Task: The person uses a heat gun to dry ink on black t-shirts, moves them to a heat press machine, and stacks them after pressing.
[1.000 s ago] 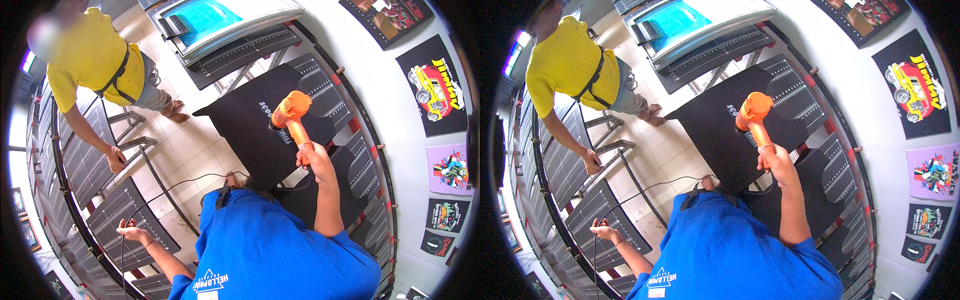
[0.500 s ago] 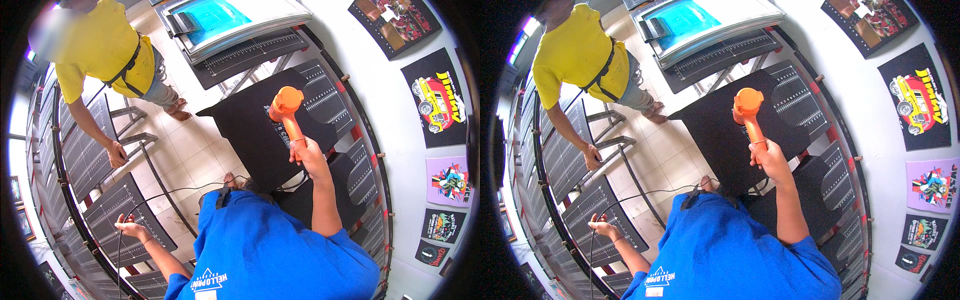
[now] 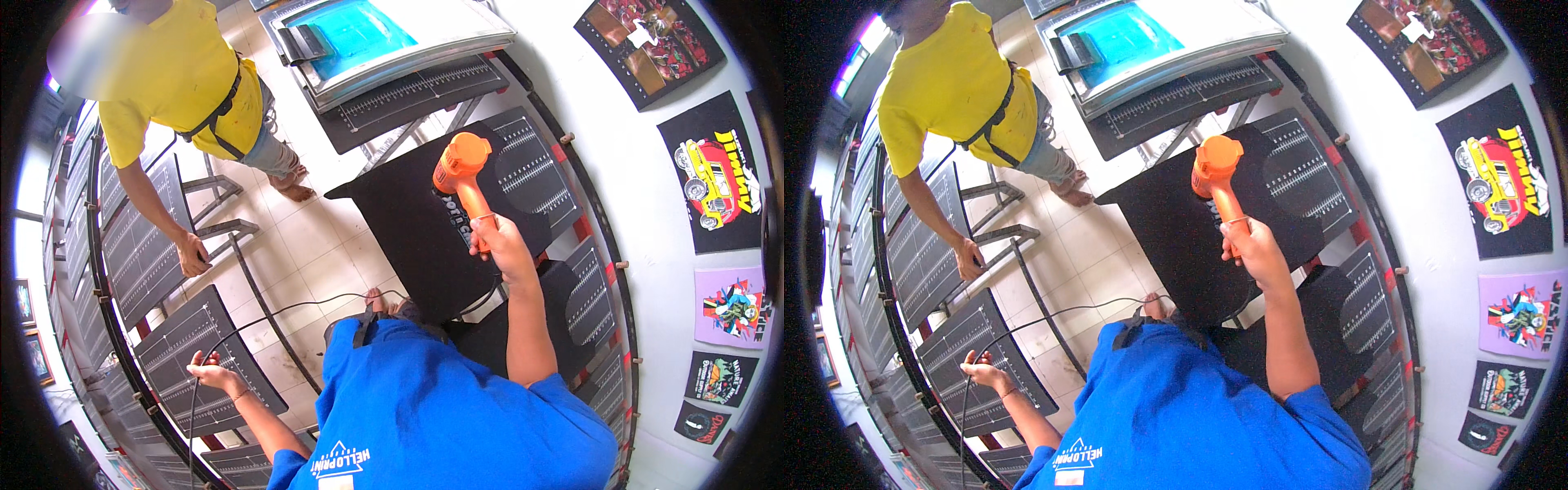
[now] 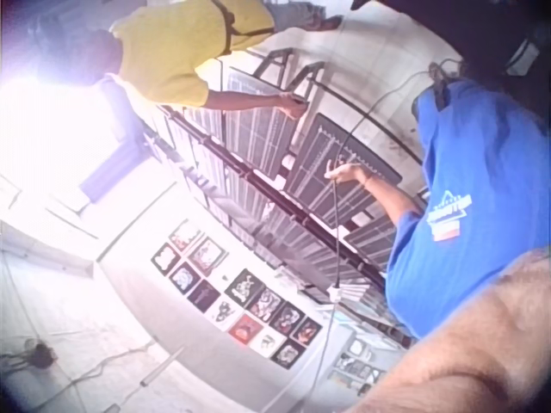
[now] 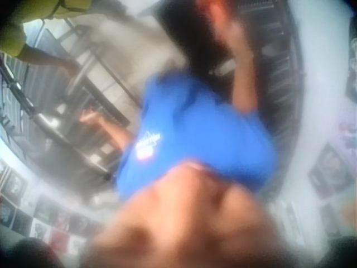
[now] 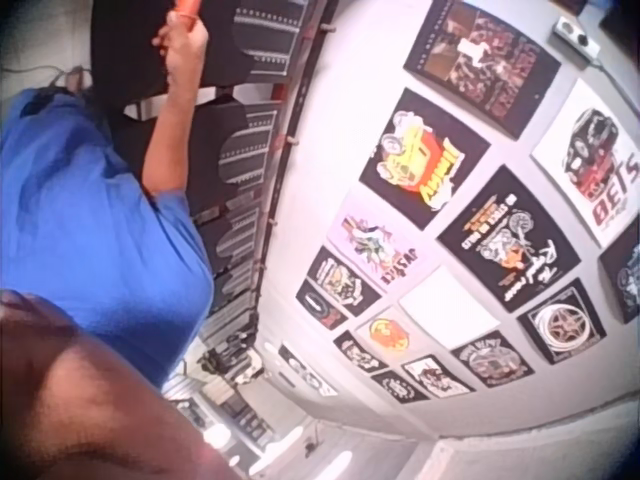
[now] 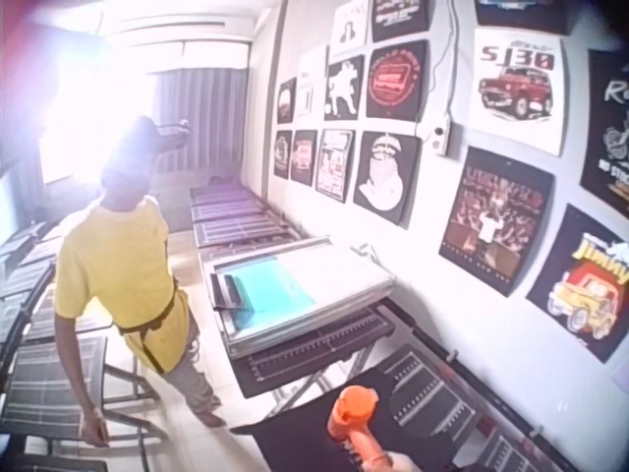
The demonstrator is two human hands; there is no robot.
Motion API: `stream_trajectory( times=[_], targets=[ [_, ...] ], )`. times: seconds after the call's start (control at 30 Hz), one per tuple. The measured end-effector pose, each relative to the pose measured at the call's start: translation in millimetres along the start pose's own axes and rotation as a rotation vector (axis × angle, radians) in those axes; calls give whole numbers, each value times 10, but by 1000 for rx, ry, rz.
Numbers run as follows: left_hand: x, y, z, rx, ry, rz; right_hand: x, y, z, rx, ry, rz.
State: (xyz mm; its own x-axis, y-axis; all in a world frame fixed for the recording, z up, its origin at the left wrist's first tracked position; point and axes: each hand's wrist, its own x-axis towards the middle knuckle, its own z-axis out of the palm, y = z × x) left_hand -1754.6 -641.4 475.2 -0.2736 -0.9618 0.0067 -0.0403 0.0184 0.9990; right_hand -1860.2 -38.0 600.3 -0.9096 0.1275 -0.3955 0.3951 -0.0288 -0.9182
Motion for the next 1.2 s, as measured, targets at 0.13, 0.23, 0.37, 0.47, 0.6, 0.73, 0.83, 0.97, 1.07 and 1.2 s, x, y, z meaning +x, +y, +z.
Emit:
stream_trajectory(
  times=[0.13,0.23,0.37,0.47,0.6,0.73,0.83,0.97,1.07,1.2],
  targets=[
    [-23,38,12,7,11,-3,65,20,7,-12,-15,-15],
    [-103,110,66,16,24,-6,94,12,9,-16,-20,-15],
    [-104,112,60,11,29,-15,126,-4,32,-28,-19,-24],
    [-64,63,38,2,21,-6,151,-2,5,-22,-31,-9],
    [-53,41,17,1,12,-11,115,-13,59,-35,-14,-26],
    [-60,37,6,-9,6,-14,86,-5,-23,5,-36,9],
    [-66,33,14,-5,7,-16,21,39,6,-70,-13,-6],
    [-67,43,13,-1,19,-29,-72,63,-77,-15,-14,27],
    [-44,28,39,2,11,-24,-181,88,-70,-13,8,25],
    [-15,27,65,-20,-1,-21,-302,123,-86,-9,35,46]
  ],
)
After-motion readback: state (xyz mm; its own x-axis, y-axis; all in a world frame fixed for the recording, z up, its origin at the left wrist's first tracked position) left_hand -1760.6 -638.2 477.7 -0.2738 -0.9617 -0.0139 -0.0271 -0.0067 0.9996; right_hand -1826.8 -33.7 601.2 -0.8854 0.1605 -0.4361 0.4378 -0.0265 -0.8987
